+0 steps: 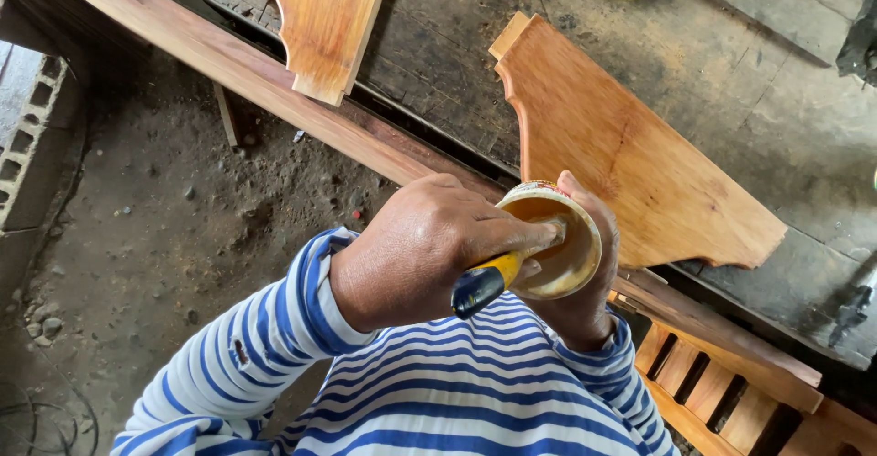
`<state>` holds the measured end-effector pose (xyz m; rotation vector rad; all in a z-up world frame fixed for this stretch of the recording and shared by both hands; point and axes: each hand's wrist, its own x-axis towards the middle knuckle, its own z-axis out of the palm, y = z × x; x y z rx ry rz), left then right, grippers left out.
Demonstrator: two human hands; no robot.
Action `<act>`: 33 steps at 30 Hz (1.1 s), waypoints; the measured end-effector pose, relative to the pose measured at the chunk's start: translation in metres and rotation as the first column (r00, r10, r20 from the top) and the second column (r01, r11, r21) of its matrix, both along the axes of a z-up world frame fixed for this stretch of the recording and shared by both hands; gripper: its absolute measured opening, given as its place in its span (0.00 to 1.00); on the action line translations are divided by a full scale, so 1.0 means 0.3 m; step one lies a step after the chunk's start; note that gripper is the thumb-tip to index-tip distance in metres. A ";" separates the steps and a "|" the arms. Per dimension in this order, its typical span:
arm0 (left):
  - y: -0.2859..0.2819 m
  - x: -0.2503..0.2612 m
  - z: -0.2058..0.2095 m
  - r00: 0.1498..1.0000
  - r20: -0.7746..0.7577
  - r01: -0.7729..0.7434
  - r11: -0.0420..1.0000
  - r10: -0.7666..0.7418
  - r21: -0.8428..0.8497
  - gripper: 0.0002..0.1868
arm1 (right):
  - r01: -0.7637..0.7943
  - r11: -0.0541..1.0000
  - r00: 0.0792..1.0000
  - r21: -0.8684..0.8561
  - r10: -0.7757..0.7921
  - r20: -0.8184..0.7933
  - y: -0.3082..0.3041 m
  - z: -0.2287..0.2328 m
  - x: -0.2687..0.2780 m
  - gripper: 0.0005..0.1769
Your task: The person applies a finish to a wooden board using a brush, repeatedly dipping the brush into a container of liquid and spreading it across the surface. The person also wipes the board with their hand and moves the board around the workbench.
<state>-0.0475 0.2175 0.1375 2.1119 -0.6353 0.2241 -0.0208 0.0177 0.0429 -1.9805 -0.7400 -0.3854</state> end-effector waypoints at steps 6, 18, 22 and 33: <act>-0.018 -0.001 0.003 0.999 -0.052 -0.007 1.000 0.008 0.022 0.14 | 0.006 1.000 1.000 0.004 -0.006 -0.008 -0.019 -0.008 -0.011 0.41; -0.051 0.007 -0.038 0.984 -0.177 -0.016 0.999 0.009 -0.037 0.09 | 0.031 0.999 0.999 -0.017 -0.031 -0.016 -0.066 -0.029 -0.041 0.43; -0.062 0.022 -0.027 0.985 -0.170 0.009 0.998 -0.018 -0.055 0.03 | 0.002 0.996 0.996 0.091 0.007 -0.093 -0.075 -0.036 -0.046 0.50; -0.040 0.028 -0.025 0.910 -0.404 -0.088 0.903 -0.099 -0.420 0.12 | 0.051 0.998 0.997 0.040 -0.048 -0.062 -0.085 -0.032 -0.036 0.48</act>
